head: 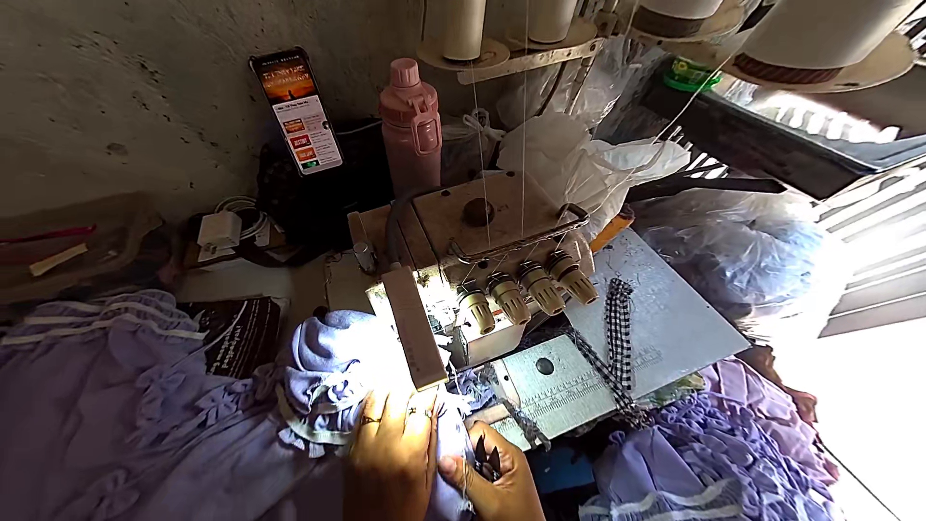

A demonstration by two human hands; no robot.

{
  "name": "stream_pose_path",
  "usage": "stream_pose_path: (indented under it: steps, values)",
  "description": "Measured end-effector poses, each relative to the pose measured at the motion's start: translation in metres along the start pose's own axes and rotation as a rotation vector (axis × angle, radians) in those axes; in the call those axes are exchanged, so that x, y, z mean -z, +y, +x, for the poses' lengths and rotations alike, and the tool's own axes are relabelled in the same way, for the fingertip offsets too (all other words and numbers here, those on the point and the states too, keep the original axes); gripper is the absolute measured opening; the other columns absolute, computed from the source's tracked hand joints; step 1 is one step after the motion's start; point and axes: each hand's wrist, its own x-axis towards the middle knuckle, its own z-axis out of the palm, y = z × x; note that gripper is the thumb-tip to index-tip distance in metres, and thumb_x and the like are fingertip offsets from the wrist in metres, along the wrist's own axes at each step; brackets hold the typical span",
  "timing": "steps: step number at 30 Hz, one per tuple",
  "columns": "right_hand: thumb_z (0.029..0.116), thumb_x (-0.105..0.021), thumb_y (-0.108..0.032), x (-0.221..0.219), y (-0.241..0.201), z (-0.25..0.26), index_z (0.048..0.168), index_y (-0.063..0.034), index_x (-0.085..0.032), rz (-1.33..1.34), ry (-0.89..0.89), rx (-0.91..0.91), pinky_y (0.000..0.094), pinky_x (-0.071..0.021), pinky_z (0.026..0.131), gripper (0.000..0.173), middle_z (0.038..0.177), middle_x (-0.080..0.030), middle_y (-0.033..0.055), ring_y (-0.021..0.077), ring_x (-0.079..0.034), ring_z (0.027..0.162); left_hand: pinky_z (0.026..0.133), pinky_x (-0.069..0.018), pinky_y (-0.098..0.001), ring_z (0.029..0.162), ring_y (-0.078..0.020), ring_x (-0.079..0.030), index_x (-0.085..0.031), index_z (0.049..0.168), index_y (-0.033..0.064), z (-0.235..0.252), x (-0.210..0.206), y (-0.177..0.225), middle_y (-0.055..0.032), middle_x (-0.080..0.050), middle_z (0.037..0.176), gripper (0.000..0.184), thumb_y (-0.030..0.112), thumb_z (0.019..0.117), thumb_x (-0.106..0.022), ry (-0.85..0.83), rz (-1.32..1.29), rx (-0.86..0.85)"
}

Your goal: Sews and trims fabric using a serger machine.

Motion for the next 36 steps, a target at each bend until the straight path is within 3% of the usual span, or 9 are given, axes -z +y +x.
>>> stream_pose_path:
  steps: [4, 8, 16, 19, 20, 22, 26, 30, 36]
  values:
    - [0.0876, -0.075, -0.007, -0.001, -0.004, 0.001, 0.083, -0.0107, -0.059, 0.013, 0.002, -0.012, 0.0113, -0.0459, 0.055, 0.017, 0.068, -0.057, -0.0119, -0.0081, -0.053, 0.058, 0.082, -0.0558, -0.0336, 0.096, -0.0332, -0.071, -0.082, 0.090, 0.0121, 0.001, 0.002, 0.004, -0.0162, -0.075, 0.098, 0.029, 0.022, 0.0960, -0.055, -0.015, 0.023, 0.027]
    - [0.0883, -0.074, -0.009, -0.003, -0.002, 0.007, 0.085, -0.0133, -0.058, 0.032, 0.011, 0.027, 0.0096, -0.0449, 0.048, 0.017, 0.067, -0.056, -0.0133, -0.0094, -0.051, 0.052, 0.084, -0.0556, -0.0389, 0.096, -0.0397, -0.071, -0.080, 0.084, 0.0092, 0.006, 0.000, 0.001, -0.0213, -0.074, 0.092, 0.035, 0.025, 0.0975, -0.052, -0.043, 0.025, 0.029]
    - [0.0898, -0.073, -0.013, -0.007, 0.003, 0.020, 0.082, -0.0137, -0.057, 0.060, 0.022, 0.086, 0.0091, -0.0446, 0.050, 0.017, 0.066, -0.054, -0.0127, -0.0088, -0.051, 0.053, 0.098, -0.0484, -0.0491, 0.107, -0.0425, -0.069, -0.083, 0.096, 0.0124, 0.008, -0.005, -0.014, -0.0187, -0.077, 0.100, 0.041, 0.032, 0.1018, -0.047, -0.086, -0.079, -0.017]
    - [0.0895, -0.073, -0.012, -0.008, 0.004, 0.022, 0.082, -0.0137, -0.058, 0.070, 0.034, 0.092, 0.0089, -0.0437, 0.052, 0.017, 0.066, -0.053, -0.0132, -0.0093, -0.050, 0.055, 0.101, -0.0420, -0.0427, 0.108, -0.0342, -0.059, -0.072, 0.106, 0.0111, 0.000, 0.016, -0.010, -0.0164, -0.066, 0.103, 0.035, 0.034, 0.1056, -0.047, -0.077, -0.088, -0.059]
    - [0.0891, -0.074, -0.010, -0.009, 0.004, 0.022, 0.084, -0.0130, -0.058, 0.078, 0.045, 0.097, 0.0090, -0.0448, 0.052, 0.017, 0.067, -0.055, -0.0129, -0.0093, -0.051, 0.056, 0.097, -0.0378, -0.0402, 0.109, -0.0309, -0.054, -0.066, 0.112, 0.0129, -0.006, 0.025, -0.005, -0.0130, -0.062, 0.108, 0.030, 0.033, 0.1073, -0.045, -0.103, -0.060, -0.055]
    - [0.0890, -0.072, -0.005, -0.010, 0.004, 0.018, 0.101, -0.0073, -0.059, 0.077, 0.049, 0.132, 0.0112, -0.0508, 0.059, 0.018, 0.077, -0.064, -0.0086, -0.0068, -0.059, 0.064, 0.096, -0.0403, -0.0406, 0.111, -0.0303, -0.057, -0.070, 0.122, 0.0112, -0.020, 0.027, 0.002, -0.0108, -0.068, 0.117, 0.031, 0.024, 0.1059, -0.046, -0.129, 0.003, -0.053]
    - [0.0923, -0.065, -0.004, -0.008, 0.007, 0.019, 0.136, 0.0058, -0.050, -0.231, -0.025, 0.403, 0.0152, -0.0518, 0.057, 0.047, 0.073, -0.069, 0.0022, -0.0002, -0.060, 0.058, 0.104, -0.0368, -0.0406, 0.119, -0.0302, -0.056, -0.068, 0.129, 0.0106, -0.032, 0.007, -0.005, -0.0092, -0.067, 0.128, 0.039, 0.021, 0.1053, -0.038, -0.093, 0.104, -0.070]
    - [0.0858, -0.065, -0.009, -0.004, -0.007, 0.027, 0.133, 0.0106, -0.060, -0.593, -0.100, 0.516, 0.0212, -0.0478, 0.050, 0.051, 0.065, -0.063, 0.0073, 0.0103, -0.054, 0.050, 0.109, -0.0363, -0.0424, 0.123, -0.0316, -0.057, -0.068, 0.129, 0.0088, -0.030, 0.005, -0.008, -0.0119, -0.067, 0.130, 0.042, 0.022, 0.1059, -0.035, -0.090, 0.108, -0.077]
    - [0.0880, -0.063, -0.009, -0.002, -0.018, 0.035, 0.135, 0.0143, -0.056, -0.512, -0.178, 0.373, 0.0192, -0.0447, 0.050, 0.052, 0.059, -0.057, 0.0033, 0.0064, -0.049, 0.048, 0.108, -0.0420, -0.0461, 0.122, -0.0327, -0.061, -0.071, 0.127, 0.0113, -0.019, 0.010, -0.013, -0.0123, -0.070, 0.126, 0.045, 0.026, 0.1066, -0.034, -0.147, 0.080, -0.056]
